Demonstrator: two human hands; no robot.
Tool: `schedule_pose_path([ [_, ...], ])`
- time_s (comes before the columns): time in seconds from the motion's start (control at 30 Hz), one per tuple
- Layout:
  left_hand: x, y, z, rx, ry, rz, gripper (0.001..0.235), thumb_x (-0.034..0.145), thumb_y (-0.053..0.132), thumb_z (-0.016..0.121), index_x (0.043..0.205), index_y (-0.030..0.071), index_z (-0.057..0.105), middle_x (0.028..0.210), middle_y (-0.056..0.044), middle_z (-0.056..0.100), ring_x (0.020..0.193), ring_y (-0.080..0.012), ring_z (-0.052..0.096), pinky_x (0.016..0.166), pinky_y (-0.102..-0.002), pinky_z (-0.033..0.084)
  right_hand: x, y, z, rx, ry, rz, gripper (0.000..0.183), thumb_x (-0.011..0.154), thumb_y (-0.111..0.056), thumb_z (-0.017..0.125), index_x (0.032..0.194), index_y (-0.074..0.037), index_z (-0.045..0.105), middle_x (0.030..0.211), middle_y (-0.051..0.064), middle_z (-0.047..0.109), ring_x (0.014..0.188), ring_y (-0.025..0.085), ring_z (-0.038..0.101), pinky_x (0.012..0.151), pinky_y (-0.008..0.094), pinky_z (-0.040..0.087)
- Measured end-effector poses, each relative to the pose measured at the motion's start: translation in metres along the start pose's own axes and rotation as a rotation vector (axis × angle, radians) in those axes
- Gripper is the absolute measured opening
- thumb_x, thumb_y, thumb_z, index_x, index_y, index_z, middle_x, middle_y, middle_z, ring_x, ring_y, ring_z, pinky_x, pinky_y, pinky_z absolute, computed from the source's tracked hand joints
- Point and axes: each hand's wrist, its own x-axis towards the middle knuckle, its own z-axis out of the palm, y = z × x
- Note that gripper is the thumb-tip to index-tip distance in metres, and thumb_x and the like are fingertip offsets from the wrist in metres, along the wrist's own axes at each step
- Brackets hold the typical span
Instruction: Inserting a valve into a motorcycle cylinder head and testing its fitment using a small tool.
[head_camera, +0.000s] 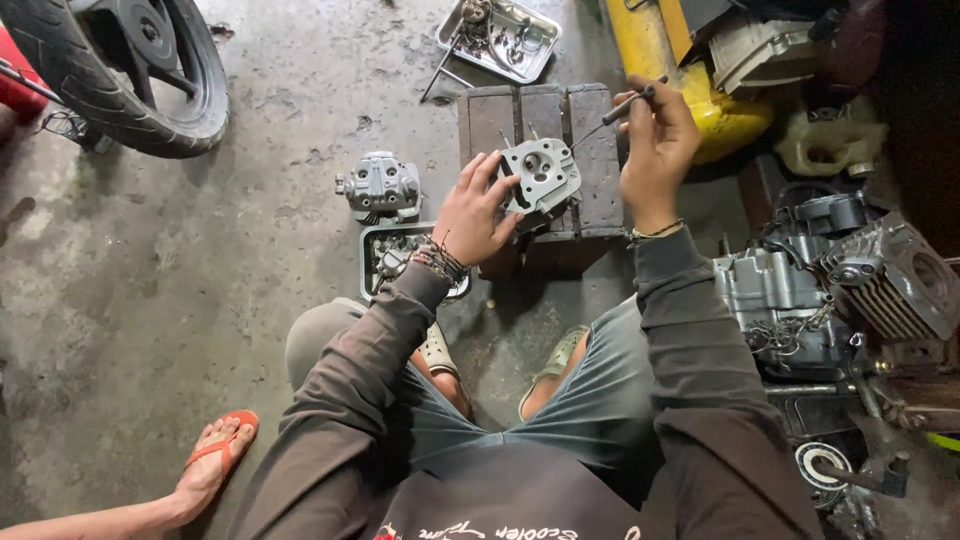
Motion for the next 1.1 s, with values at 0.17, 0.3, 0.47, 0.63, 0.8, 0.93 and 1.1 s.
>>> schedule_pose_path([
  [0.17,-0.002,0.0,0.001,-0.011,-0.008,0.0,0.05,0.097,0.042,0.062,0.14,0.019,0.053,0.157,-0.018,0.037,0.148,-0.0367,0.029,0.11,-0.06,0.043,0.0,0.0,-0.005,0.006,-0.04,0.022,0.019,0.111,-0.009,0.055,0.124,0.001,0.065,0.106,0.017,0.07,0.098,0.022,0.07,0.072,0.027,0.057],
  [0.3,-0.002,-0.001,0.002,-0.011,0.015,0.014,0.05,0.096,0.041,0.064,0.14,0.019,0.053,0.157,-0.018,0.037,0.147,-0.0371,0.03,0.112,-0.06,0.042,-0.002,0.0,-0.006,0.004,-0.029,-0.024,0.019,0.111,-0.008,0.055,0.124,0.002,0.065,0.107,0.017,0.069,0.101,0.025,0.072,0.073,0.028,0.058],
  [0.47,-0.003,-0.001,0.002,-0.01,0.021,0.012,0.05,0.096,0.041,0.065,0.14,0.02,0.053,0.157,-0.017,0.037,0.147,-0.0365,0.03,0.11,-0.06,0.044,-0.005,-0.002,-0.004,-0.03,-0.062,0.034,0.02,0.111,-0.012,0.056,0.124,-0.001,0.065,0.109,0.014,0.07,0.104,0.022,0.071,0.077,0.028,0.057],
  [0.63,-0.002,0.0,0.001,-0.014,0.019,0.008,0.049,0.097,0.042,0.064,0.14,0.021,0.053,0.157,-0.018,0.038,0.147,-0.0368,0.03,0.111,-0.061,0.043,-0.006,-0.003,-0.002,-0.031,-0.058,0.024,0.018,0.111,-0.01,0.055,0.124,-0.002,0.065,0.108,0.014,0.071,0.104,0.022,0.072,0.079,0.029,0.057],
  [0.8,-0.002,0.0,0.001,-0.003,0.006,0.003,0.05,0.097,0.043,0.062,0.141,0.021,0.053,0.157,-0.018,0.037,0.147,-0.0364,0.03,0.111,-0.061,0.043,-0.009,-0.007,0.0,-0.026,-0.05,0.017,0.018,0.111,-0.011,0.055,0.125,-0.003,0.064,0.109,0.013,0.07,0.106,0.022,0.072,0.081,0.029,0.057],
  [0.93,-0.002,-0.001,0.002,0.002,0.023,0.011,0.05,0.097,0.043,0.063,0.141,0.02,0.053,0.157,-0.018,0.037,0.147,-0.0368,0.031,0.11,-0.06,0.044,-0.01,-0.012,0.006,-0.015,-0.007,-0.033,0.021,0.111,-0.013,0.054,0.124,0.0,0.063,0.108,0.017,0.071,0.103,0.025,0.072,0.08,0.032,0.059],
  [1.1,-0.002,0.0,0.001,-0.011,0.025,0.013,0.049,0.097,0.041,0.064,0.14,0.02,0.053,0.157,-0.018,0.038,0.147,-0.0372,0.031,0.114,-0.059,0.04,-0.013,-0.007,0.012,0.055,-0.055,-0.035,0.02,0.111,-0.011,0.056,0.126,0.0,0.063,0.111,0.019,0.07,0.106,0.027,0.072,0.084,0.034,0.062],
])
